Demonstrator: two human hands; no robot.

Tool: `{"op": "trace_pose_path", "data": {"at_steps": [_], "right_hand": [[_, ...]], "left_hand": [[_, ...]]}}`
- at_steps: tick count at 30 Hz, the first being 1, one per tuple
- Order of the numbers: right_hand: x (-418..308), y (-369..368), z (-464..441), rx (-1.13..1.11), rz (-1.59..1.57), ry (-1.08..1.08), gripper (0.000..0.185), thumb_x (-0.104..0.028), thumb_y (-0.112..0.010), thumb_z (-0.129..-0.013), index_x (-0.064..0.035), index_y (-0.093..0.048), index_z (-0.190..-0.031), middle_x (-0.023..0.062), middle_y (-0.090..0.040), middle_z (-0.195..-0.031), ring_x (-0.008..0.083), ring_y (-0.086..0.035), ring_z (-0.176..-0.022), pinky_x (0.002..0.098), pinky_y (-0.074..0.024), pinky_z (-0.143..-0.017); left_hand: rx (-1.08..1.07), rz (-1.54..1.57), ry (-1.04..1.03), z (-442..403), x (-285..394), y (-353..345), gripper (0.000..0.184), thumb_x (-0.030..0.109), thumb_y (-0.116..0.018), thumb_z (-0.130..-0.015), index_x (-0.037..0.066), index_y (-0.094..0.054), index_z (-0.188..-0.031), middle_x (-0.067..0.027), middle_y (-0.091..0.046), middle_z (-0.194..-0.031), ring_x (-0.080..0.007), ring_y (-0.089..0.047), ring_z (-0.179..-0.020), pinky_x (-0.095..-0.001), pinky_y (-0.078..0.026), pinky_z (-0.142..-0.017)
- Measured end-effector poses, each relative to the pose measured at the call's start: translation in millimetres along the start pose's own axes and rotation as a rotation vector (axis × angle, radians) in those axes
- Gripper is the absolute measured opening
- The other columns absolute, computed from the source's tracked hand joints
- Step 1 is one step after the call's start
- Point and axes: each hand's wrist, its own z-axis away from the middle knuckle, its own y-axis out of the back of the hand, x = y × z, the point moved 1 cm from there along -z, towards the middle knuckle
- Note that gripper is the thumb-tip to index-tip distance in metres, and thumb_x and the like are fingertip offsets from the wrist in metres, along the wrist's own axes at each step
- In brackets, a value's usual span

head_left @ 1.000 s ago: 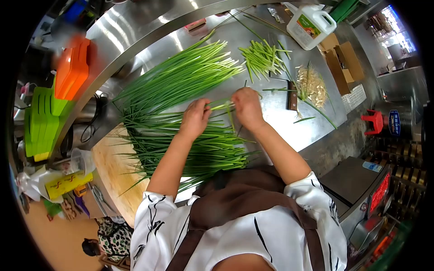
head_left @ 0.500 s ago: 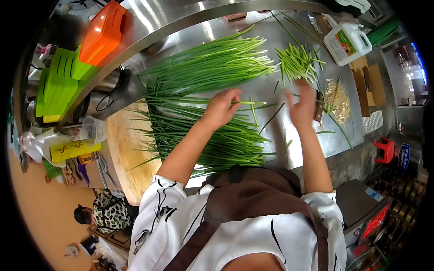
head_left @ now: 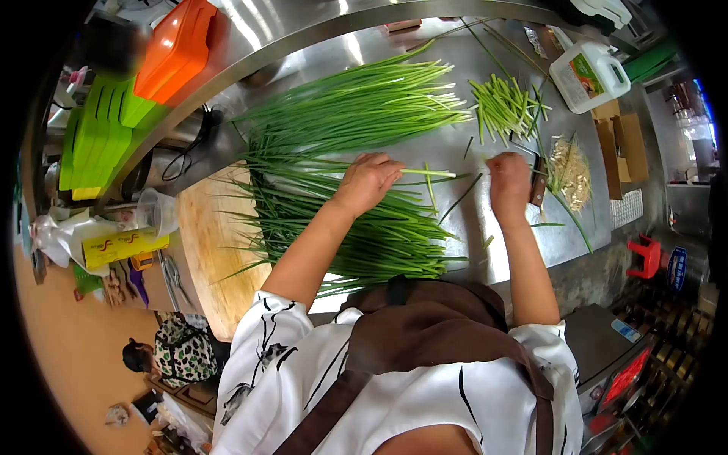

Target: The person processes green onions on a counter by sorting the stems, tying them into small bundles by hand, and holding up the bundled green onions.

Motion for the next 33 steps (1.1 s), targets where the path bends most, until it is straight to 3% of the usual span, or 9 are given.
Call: {"op": "trace_pose_path", "data": {"at_steps": [1, 5, 9, 12, 14, 17, 20, 23, 33], "right_hand": [[5.1, 7.4, 0.2, -0.062, 0.067, -0.142, 0.017, -0.004, -0.061, -0.074, -0.0059, -0.058, -0.091, 0.0109, -0.057, -0.094, 0.0310, -0.052, -0.088, 0.0422, -0.0393, -0.076], [-18.3, 14.3, -3.9, -0.101, 0.206, -0.005, 0.040, -0.002, -0.058, -0.074, -0.0066, -0.057, -0.114, 0.0120, -0.052, -0.119, 0.0312, -0.047, -0.109, 0.0466, -0.0359, -0.091], [-87.9, 2.3, -12.8, -0.296, 0.073, 0.170, 0.037, -0.009, -0.054, -0.074, -0.0010, -0.057, -0.110, 0.0117, -0.060, -0.105, 0.0262, -0.050, -0.110, 0.0521, -0.0270, -0.103], [-109.5, -7.0, -11.8, -0.388, 0.010, 0.191, 0.033, -0.010, -0.054, -0.073, 0.0016, -0.057, -0.104, 0.0129, -0.063, -0.094, 0.0268, -0.057, -0.095, 0.0526, -0.0295, -0.100], [-112.4, -18.5, -5.3, -0.609, 0.085, 0.159, 0.028, -0.011, -0.056, -0.072, 0.0019, -0.058, -0.096, 0.0132, -0.063, -0.083, 0.0268, -0.060, -0.080, 0.0493, -0.0414, -0.089], [-113.5, -33.6, 6.3, -0.591, 0.057, 0.099, 0.020, -0.012, -0.056, -0.072, 0.0006, -0.057, -0.087, 0.0143, -0.062, -0.082, 0.0265, -0.061, -0.072, 0.0427, -0.0484, -0.070], [-115.7, -27.9, 9.5, -0.692, 0.033, 0.037, 0.014, -0.010, -0.057, -0.074, -0.0007, -0.054, -0.083, 0.0142, -0.060, -0.080, 0.0277, -0.061, -0.073, 0.0378, -0.0504, -0.063], [-114.8, -33.1, 19.1, -0.561, 0.036, 0.183, 0.011, -0.009, -0.057, -0.074, -0.0019, -0.052, -0.080, 0.0153, -0.060, -0.078, 0.0282, -0.062, -0.071, 0.0384, -0.0505, -0.061], [-113.2, -32.4, 22.6, -0.605, -0.029, 0.105, 0.010, -0.010, -0.057, -0.075, -0.0026, -0.051, -0.077, 0.0138, -0.059, -0.070, 0.0308, -0.061, -0.062, 0.0406, -0.0495, -0.057]], "left_hand": [[0.000, 0.001, 0.008, 2.7, -0.8, -0.7, 0.016, 0.012, -0.061, -0.084, 0.005, -0.064, -0.097, -0.0098, -0.058, -0.095, -0.0322, -0.056, -0.085, -0.0395, -0.046, -0.080], [-0.009, 0.136, 0.015, 1.6, 5.2, -7.3, 0.021, 0.008, -0.058, -0.083, 0.004, -0.060, -0.103, -0.0107, -0.056, -0.101, -0.0318, -0.053, -0.095, -0.0398, -0.044, -0.086], [-0.058, 0.081, -0.040, -0.4, 15.1, -11.1, 0.026, 0.006, -0.052, -0.084, 0.001, -0.056, -0.109, -0.0134, -0.053, -0.107, -0.0323, -0.052, -0.099, -0.0393, -0.043, -0.088], [-0.127, -0.010, -0.090, 4.3, 11.5, -14.1, 0.026, 0.008, -0.052, -0.083, 0.001, -0.057, -0.108, -0.0135, -0.054, -0.104, -0.0325, -0.052, -0.098, -0.0397, -0.042, -0.089], [-0.138, -0.061, -0.112, 9.1, 11.4, -14.6, 0.026, 0.007, -0.052, -0.082, 0.003, -0.057, -0.107, -0.0134, -0.054, -0.103, -0.0323, -0.052, -0.099, -0.0398, -0.042, -0.088], [-0.131, -0.113, -0.113, 12.0, 14.8, -6.5, 0.025, 0.006, -0.054, -0.080, 0.004, -0.056, -0.105, -0.0134, -0.055, -0.101, -0.0318, -0.052, -0.098, -0.0402, -0.042, -0.087], [-0.170, -0.111, -0.107, 19.3, 7.2, -0.3, 0.024, 0.006, -0.056, -0.078, 0.003, -0.056, -0.102, -0.0132, -0.055, -0.097, -0.0316, -0.053, -0.096, -0.0404, -0.042, -0.087], [-0.221, -0.098, -0.149, 26.9, 1.2, -6.1, 0.025, 0.006, -0.058, -0.076, 0.003, -0.055, -0.100, -0.0129, -0.055, -0.094, -0.0316, -0.053, -0.095, -0.0400, -0.043, -0.086], [-0.178, -0.156, -0.184, 28.2, -1.3, -5.3, 0.024, 0.008, -0.058, -0.078, 0.004, -0.056, -0.101, -0.0118, -0.055, -0.098, -0.0300, -0.054, -0.095, -0.0400, -0.042, -0.086]]}}
